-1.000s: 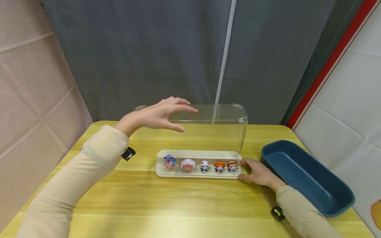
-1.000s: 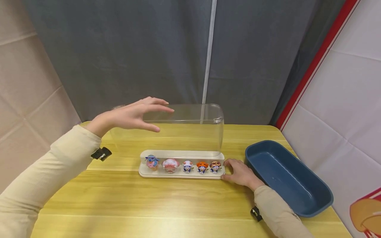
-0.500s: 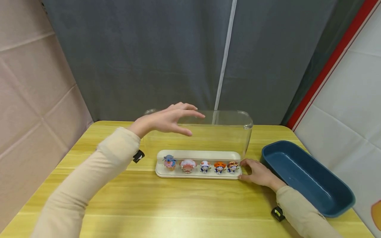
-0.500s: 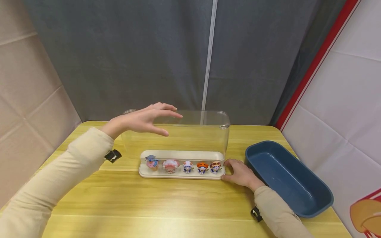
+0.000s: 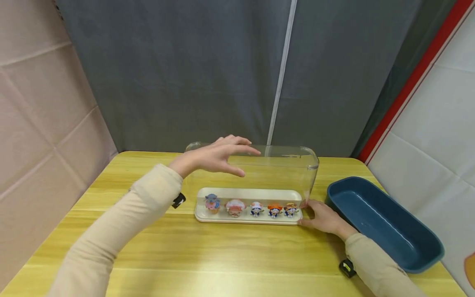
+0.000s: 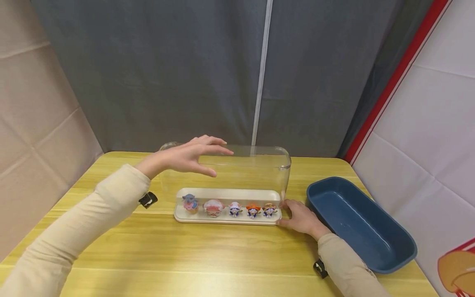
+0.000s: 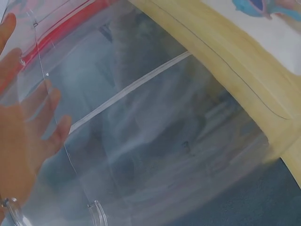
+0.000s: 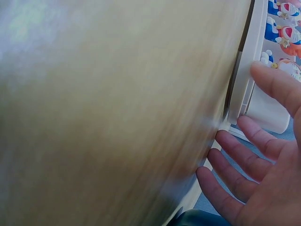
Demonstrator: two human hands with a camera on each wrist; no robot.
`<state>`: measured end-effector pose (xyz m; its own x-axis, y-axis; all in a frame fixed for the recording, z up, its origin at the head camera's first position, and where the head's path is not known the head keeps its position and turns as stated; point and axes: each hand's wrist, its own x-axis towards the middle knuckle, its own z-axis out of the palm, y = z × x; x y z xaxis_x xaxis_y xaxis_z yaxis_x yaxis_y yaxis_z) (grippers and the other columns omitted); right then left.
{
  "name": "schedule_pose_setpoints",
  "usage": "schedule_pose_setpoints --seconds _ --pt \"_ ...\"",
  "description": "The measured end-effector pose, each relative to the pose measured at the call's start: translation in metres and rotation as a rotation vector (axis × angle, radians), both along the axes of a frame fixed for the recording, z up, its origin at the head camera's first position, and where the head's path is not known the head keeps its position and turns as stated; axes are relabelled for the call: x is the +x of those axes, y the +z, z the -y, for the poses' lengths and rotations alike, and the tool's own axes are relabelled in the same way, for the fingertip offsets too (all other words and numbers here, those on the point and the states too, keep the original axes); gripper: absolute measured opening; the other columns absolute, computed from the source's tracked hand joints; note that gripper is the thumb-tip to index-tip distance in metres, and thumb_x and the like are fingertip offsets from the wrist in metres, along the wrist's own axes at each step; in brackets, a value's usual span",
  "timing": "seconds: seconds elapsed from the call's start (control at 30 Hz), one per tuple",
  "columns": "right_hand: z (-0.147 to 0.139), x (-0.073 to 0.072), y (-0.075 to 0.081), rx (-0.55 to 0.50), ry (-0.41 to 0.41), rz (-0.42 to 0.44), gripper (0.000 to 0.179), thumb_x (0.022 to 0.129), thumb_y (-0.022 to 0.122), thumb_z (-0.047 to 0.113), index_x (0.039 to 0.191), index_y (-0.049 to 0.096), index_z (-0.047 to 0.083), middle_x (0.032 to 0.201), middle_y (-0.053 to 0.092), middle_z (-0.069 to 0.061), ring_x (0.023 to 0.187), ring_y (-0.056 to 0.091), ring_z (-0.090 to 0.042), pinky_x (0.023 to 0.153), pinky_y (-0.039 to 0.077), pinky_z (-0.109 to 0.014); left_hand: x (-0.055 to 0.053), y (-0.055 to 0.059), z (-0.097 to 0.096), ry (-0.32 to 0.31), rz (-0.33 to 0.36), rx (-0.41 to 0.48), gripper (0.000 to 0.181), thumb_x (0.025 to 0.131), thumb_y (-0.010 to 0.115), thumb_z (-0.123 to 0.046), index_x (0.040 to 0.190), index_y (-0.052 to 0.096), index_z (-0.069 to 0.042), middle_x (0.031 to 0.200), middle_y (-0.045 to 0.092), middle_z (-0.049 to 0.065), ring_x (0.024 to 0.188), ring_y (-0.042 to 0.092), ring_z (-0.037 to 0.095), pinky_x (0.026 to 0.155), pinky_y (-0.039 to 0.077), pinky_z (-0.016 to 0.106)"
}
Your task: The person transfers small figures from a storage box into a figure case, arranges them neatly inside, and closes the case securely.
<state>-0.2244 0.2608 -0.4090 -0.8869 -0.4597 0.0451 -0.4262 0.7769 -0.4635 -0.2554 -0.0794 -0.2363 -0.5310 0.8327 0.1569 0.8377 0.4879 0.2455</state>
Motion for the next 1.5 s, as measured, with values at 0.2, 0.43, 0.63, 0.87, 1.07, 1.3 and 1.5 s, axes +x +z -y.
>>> schedule_pose_setpoints --seconds 0.2,0.43,0.63,0.87,1.07,1.3,1.5 --pt "0.0 0.0 -0.001 -0.011 0.004 -0.011 0.036 0.072 0.072 0.027 0.096 0.054 0.008 0.098 0.056 -0.009 0.094 0.05 -0.029 0.081 0.039 -0.045 -0.001 -0.005 -0.003 -0.002 -0.008 -0.003 0.061 0.078 0.061 -0.047 0.131 0.043 -0.023 0.132 0.035 0.006 0.111 0.03 0.018 0.087 0.025 0.039" --pt "-0.001 -0.001 -0.001 -0.01 0.001 -0.008 0.035 0.072 0.072 0.028 0.095 0.054 0.009 0.096 0.056 -0.008 0.092 0.051 -0.027 0.08 0.04 -0.045 0.0 -0.009 -0.004 -0.001 0.006 -0.006 0.06 0.079 0.06 -0.046 0.131 0.043 -0.021 0.133 0.034 0.006 0.112 0.03 0.017 0.086 0.026 0.036" --pt "-0.001 -0.001 -0.001 -0.013 -0.001 -0.008 0.036 0.072 0.072 0.028 0.095 0.054 0.009 0.095 0.056 -0.007 0.092 0.05 -0.027 0.08 0.04 -0.045 -0.001 -0.012 -0.004 0.005 0.008 -0.001 0.06 0.08 0.059 -0.048 0.132 0.042 -0.023 0.133 0.033 0.005 0.113 0.029 0.017 0.087 0.026 0.036" --pt "-0.001 -0.001 -0.003 -0.019 -0.001 -0.018 0.035 0.071 0.073 0.028 0.093 0.054 0.009 0.092 0.055 -0.005 0.089 0.05 -0.024 0.078 0.04 -0.043 -0.001 -0.016 -0.004 0.006 0.026 -0.008 0.06 0.08 0.059 -0.048 0.132 0.042 -0.023 0.134 0.032 0.006 0.114 0.028 0.018 0.088 0.025 0.037" --pt "-0.001 -0.002 -0.003 -0.012 -0.004 -0.019 0.035 0.072 0.072 0.029 0.094 0.054 0.009 0.093 0.055 -0.005 0.088 0.05 -0.024 0.078 0.041 -0.043 -0.001 -0.019 -0.005 0.007 0.024 -0.006 0.059 0.08 0.06 -0.045 0.131 0.042 -0.023 0.134 0.032 0.006 0.115 0.028 0.018 0.088 0.025 0.037" --pt "-0.001 -0.002 -0.003 -0.005 -0.012 -0.011 0.036 0.072 0.072 0.029 0.095 0.055 0.008 0.094 0.055 -0.006 0.088 0.05 -0.024 0.078 0.041 -0.043 -0.001 -0.024 -0.006 0.002 0.006 -0.003 0.059 0.08 0.06 -0.044 0.132 0.041 -0.022 0.133 0.032 0.008 0.115 0.028 0.019 0.088 0.025 0.037" --pt "-0.001 -0.003 -0.004 0.003 -0.013 -0.01 0.037 0.072 0.072 0.029 0.096 0.056 0.007 0.094 0.055 -0.005 0.087 0.05 -0.022 0.077 0.041 -0.042 -0.001 -0.027 -0.007 0.004 -0.006 -0.005 0.059 0.08 0.061 -0.043 0.132 0.042 -0.023 0.133 0.033 0.007 0.114 0.029 0.018 0.087 0.025 0.036"
